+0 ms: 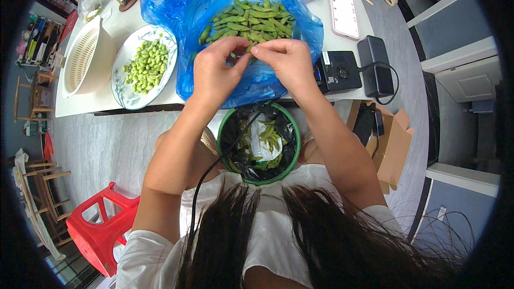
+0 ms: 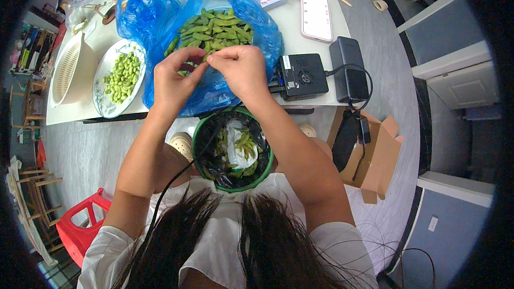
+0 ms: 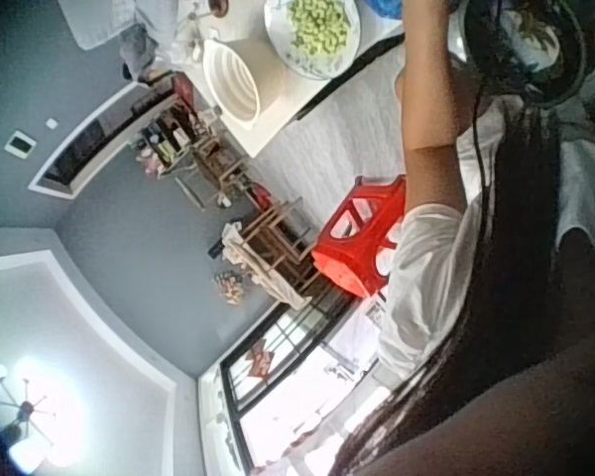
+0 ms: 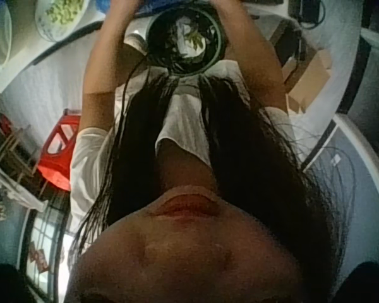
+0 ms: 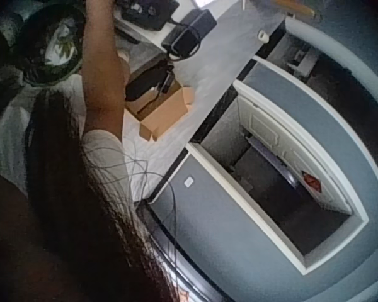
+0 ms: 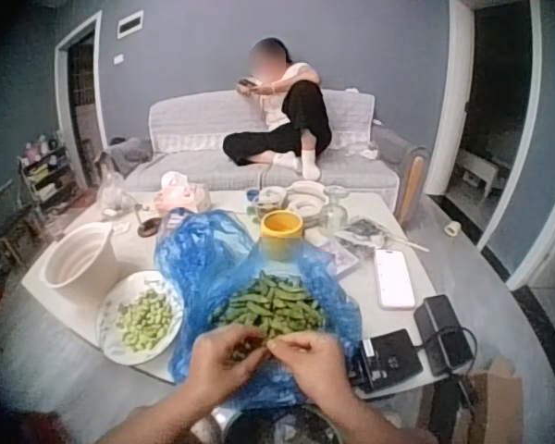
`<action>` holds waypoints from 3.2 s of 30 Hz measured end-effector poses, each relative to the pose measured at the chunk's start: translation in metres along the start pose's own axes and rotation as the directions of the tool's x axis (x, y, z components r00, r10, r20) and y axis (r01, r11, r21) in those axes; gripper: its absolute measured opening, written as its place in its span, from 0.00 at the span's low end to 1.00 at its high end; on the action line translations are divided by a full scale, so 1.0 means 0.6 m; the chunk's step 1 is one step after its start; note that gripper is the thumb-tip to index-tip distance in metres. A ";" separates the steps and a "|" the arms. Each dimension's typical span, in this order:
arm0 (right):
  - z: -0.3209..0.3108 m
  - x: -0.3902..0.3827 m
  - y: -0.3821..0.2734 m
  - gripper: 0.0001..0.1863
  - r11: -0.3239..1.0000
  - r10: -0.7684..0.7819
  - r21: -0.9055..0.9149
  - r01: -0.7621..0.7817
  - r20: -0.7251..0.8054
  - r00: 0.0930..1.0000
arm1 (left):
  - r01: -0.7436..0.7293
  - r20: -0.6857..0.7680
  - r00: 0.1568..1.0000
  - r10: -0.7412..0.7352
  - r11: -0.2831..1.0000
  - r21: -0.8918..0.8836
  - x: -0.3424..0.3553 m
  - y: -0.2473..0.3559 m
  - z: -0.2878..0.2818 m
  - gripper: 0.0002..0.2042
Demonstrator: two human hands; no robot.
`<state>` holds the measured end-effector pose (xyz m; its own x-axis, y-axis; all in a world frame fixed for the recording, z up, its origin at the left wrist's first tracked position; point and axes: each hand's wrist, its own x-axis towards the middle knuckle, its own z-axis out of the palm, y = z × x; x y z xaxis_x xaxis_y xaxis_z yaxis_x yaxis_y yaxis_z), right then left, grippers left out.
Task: The person shells peas by hand from a blue plastic bag, placing the peas onto a plate and the empty pods into a bin.
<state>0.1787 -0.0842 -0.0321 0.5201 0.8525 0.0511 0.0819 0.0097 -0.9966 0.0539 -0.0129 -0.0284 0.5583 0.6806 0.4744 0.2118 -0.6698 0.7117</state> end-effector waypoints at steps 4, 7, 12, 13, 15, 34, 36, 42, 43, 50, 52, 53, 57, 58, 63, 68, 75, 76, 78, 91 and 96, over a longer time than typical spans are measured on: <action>0.001 0.000 -0.002 0.07 0.998 0.067 -0.003 -0.067 0.020 0.998 | -0.045 -0.010 0.999 0.046 0.995 0.084 -0.002 -0.005 0.001 0.08; 0.001 0.001 0.002 0.07 1.000 0.021 0.023 -0.022 0.036 0.999 | 0.042 0.032 0.999 -0.041 0.998 -0.046 0.001 -0.001 -0.001 0.07; 0.002 0.000 0.004 0.07 1.000 0.008 0.000 -0.009 0.038 0.999 | 0.187 0.114 0.979 -0.169 0.967 -0.173 0.000 -0.003 -0.006 0.08; 0.002 0.001 0.004 0.07 1.000 0.010 -0.005 -0.010 0.044 0.999 | 0.241 0.137 0.967 -0.216 0.949 -0.205 0.000 -0.003 -0.008 0.08; 0.001 0.000 0.000 0.07 1.000 0.016 0.007 -0.016 0.054 0.998 | 0.271 0.161 0.959 -0.235 0.926 -0.262 -0.001 -0.009 -0.007 0.08; -0.013 -0.004 -0.035 0.04 0.930 0.216 0.255 -0.266 0.208 0.954 | 0.609 0.505 0.793 -0.342 0.403 -0.684 0.011 -0.020 -0.032 0.07; -0.011 -0.007 -0.037 0.05 0.925 0.236 0.253 -0.282 0.200 0.951 | 0.625 0.518 0.780 -0.351 0.380 -0.682 0.011 -0.021 -0.032 0.07; -0.005 -0.007 -0.031 0.06 0.817 0.258 0.441 -0.371 0.296 0.920 | 0.626 0.504 0.776 -0.380 0.362 -0.690 0.010 -0.014 -0.024 0.06; -0.004 -0.007 -0.031 0.06 0.794 0.265 0.468 -0.388 0.309 0.913 | 0.628 0.499 0.774 -0.391 0.364 -0.688 0.010 -0.012 -0.023 0.05; 0.000 -0.004 -0.030 0.06 0.752 0.267 0.519 -0.407 0.325 0.907 | 0.519 0.372 0.850 -0.374 0.465 -0.718 0.008 -0.014 -0.015 0.06; -0.003 -0.003 -0.023 0.06 0.726 0.267 0.543 -0.422 0.343 0.901 | 0.430 0.270 0.902 -0.338 0.637 -0.640 0.004 -0.001 -0.012 0.07; -0.002 -0.002 -0.023 0.07 0.690 0.276 0.574 -0.440 0.353 0.894 | 0.372 0.214 0.927 -0.308 0.682 -0.630 0.002 0.004 -0.011 0.07; -0.007 0.005 -0.021 0.09 0.556 0.283 0.667 -0.495 0.409 0.868 | 0.190 0.023 0.976 -0.217 0.792 -0.580 -0.005 0.018 -0.011 0.07; -0.012 0.008 -0.018 0.10 0.526 0.280 0.684 -0.505 0.421 0.863 | 0.160 -0.012 0.979 -0.204 0.804 -0.572 -0.005 0.021 -0.010 0.07; -0.029 0.014 -0.024 0.11 0.471 0.303 0.711 -0.522 0.425 0.853 | 0.306 0.561 0.827 0.045 0.801 -0.515 -0.005 0.040 -0.055 0.12; -0.022 0.005 -0.026 0.10 0.837 0.323 0.405 -0.367 0.175 0.930 | 0.512 0.835 0.549 -0.022 0.799 -0.315 -0.010 0.055 -0.067 0.11; -0.011 -0.001 0.008 0.09 0.905 0.127 -0.422 -0.053 0.149 0.981 | 0.057 0.229 0.966 -0.123 0.960 0.275 0.008 0.000 -0.056 0.09; -0.009 -0.003 0.008 0.09 0.885 0.148 -0.462 -0.052 0.174 0.974 | 0.031 0.194 0.976 -0.100 0.943 0.332 0.008 -0.013 -0.054 0.09; -0.005 -0.007 0.011 0.08 0.875 0.184 -0.480 -0.060 0.215 0.959 | -0.047 0.173 0.985 -0.026 0.915 0.402 0.006 -0.031 -0.049 0.10; -0.018 -0.002 0.022 0.09 0.933 0.071 -0.358 -0.046 0.058 0.996 | 0.112 0.176 0.971 -0.160 0.960 0.256 0.007 -0.031 -0.019 0.06; -0.012 -0.002 -0.005 0.10 0.984 0.178 -0.022 -0.177 0.079 0.981 | 0.433 0.323 0.890 -0.321 0.816 -0.382 0.011 -0.033 -0.029 0.08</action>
<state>0.1838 -0.0891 -0.0289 0.4579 0.8791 -0.1324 0.0070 -0.1525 -0.9883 0.0395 0.0103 -0.0305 0.6883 0.7249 0.0262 0.1081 -0.1381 0.9845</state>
